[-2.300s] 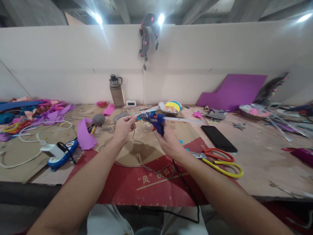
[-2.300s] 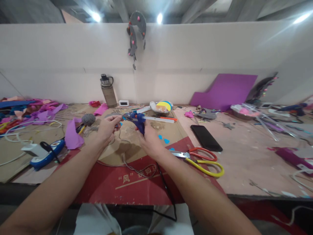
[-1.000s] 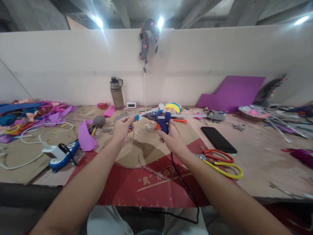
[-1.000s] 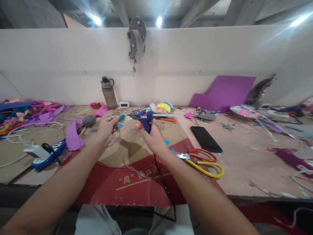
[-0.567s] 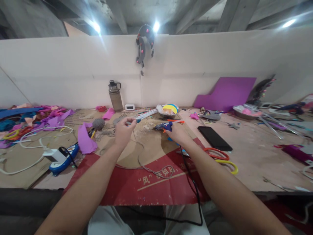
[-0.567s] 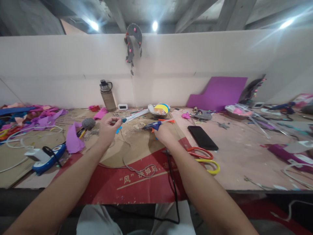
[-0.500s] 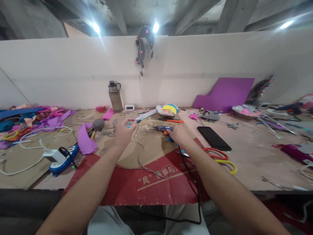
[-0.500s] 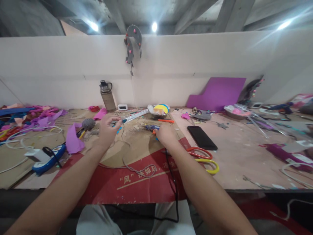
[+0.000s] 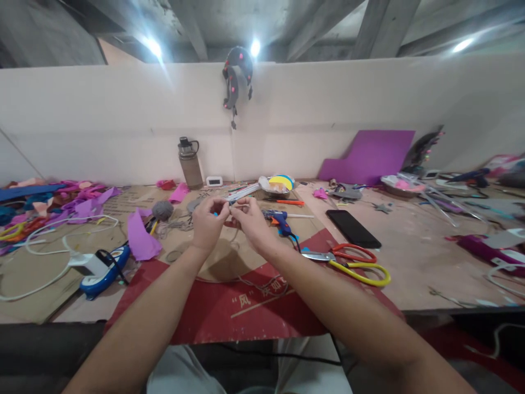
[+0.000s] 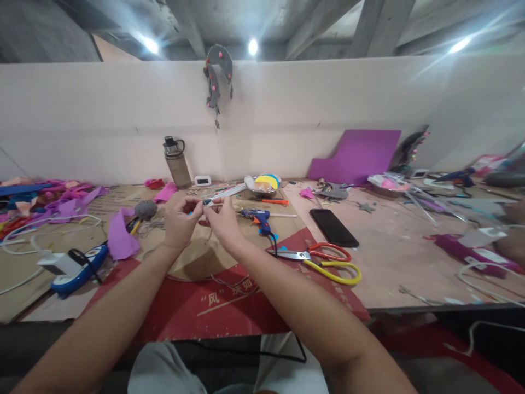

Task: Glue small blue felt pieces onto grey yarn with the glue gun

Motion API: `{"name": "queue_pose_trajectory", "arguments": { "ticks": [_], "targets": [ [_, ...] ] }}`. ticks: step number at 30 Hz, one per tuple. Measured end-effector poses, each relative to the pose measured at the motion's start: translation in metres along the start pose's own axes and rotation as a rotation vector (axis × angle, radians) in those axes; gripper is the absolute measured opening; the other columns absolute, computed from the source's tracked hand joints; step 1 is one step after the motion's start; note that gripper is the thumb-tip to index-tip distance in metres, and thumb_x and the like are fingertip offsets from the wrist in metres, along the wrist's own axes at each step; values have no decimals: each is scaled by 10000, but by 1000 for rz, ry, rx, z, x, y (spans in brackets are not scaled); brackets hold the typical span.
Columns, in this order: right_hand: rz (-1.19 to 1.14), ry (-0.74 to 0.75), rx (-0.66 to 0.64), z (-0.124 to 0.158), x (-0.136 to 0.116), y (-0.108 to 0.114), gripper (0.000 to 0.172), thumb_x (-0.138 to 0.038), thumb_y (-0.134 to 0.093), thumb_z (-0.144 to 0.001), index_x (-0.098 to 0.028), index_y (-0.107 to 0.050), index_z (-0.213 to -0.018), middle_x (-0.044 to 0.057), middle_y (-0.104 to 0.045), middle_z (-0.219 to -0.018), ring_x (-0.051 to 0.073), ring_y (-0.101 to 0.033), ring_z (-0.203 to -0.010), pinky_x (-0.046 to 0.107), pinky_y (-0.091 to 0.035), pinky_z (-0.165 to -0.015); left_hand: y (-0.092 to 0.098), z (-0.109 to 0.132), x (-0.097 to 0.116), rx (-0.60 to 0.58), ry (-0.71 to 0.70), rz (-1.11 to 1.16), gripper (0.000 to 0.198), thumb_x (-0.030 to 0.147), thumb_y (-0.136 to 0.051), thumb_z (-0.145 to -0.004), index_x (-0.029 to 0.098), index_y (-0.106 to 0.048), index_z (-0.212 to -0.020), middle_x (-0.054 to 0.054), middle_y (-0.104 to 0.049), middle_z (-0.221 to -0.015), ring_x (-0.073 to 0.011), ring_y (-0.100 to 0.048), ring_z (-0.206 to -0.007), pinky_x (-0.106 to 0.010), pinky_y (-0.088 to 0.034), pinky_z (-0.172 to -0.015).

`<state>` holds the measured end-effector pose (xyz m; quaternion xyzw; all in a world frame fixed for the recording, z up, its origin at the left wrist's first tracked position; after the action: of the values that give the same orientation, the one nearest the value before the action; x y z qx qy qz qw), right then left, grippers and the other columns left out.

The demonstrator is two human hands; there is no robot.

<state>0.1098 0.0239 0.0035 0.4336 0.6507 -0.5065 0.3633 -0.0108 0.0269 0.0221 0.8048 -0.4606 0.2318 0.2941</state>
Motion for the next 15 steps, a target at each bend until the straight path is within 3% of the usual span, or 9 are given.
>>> {"name": "queue_pose_trajectory", "arguments": {
  "ticks": [3, 6, 15],
  "targets": [
    [159, 77, 33, 1, -3, 3, 222, -313, -589, -719, -231, -449, -872, -65, -476, -700, 91, -452, -592, 212, -401, -523, -3, 0, -6, 14, 159, 148, 129, 295, -625, -764, 171, -643, -796, -13, -641, -702, -125, -575, -617, -254, -450, -617],
    [305, 159, 49, 1, -8, 7, 118, -303, -556, -745, -205, -503, -784, -30, -525, -723, 102, -460, -627, 224, -390, -550, -8, 0, -9, 7, 237, 291, 141, 301, -648, -746, 167, -627, -784, -4, -633, -661, -122, -585, -591, -249, -452, -594],
    [409, 248, 84, 3, -21, 10, 155, -319, -573, -742, -180, -555, -675, -19, -562, -646, 116, -477, -608, 253, -376, -602, -14, 3, -10, 0, 311, 473, 140, 292, -668, -728, 165, -610, -747, 7, -609, -647, -112, -577, -582, -248, -456, -586]
  ]
}}
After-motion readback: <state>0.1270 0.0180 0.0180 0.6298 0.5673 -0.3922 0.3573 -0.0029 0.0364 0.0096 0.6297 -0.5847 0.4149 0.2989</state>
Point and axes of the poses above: each hand's wrist, its own z-axis away from the middle knuckle, its own y-axis out of the back of the hand, x = y × z, the point moved 4 cm from there along -z, towards the middle knuckle
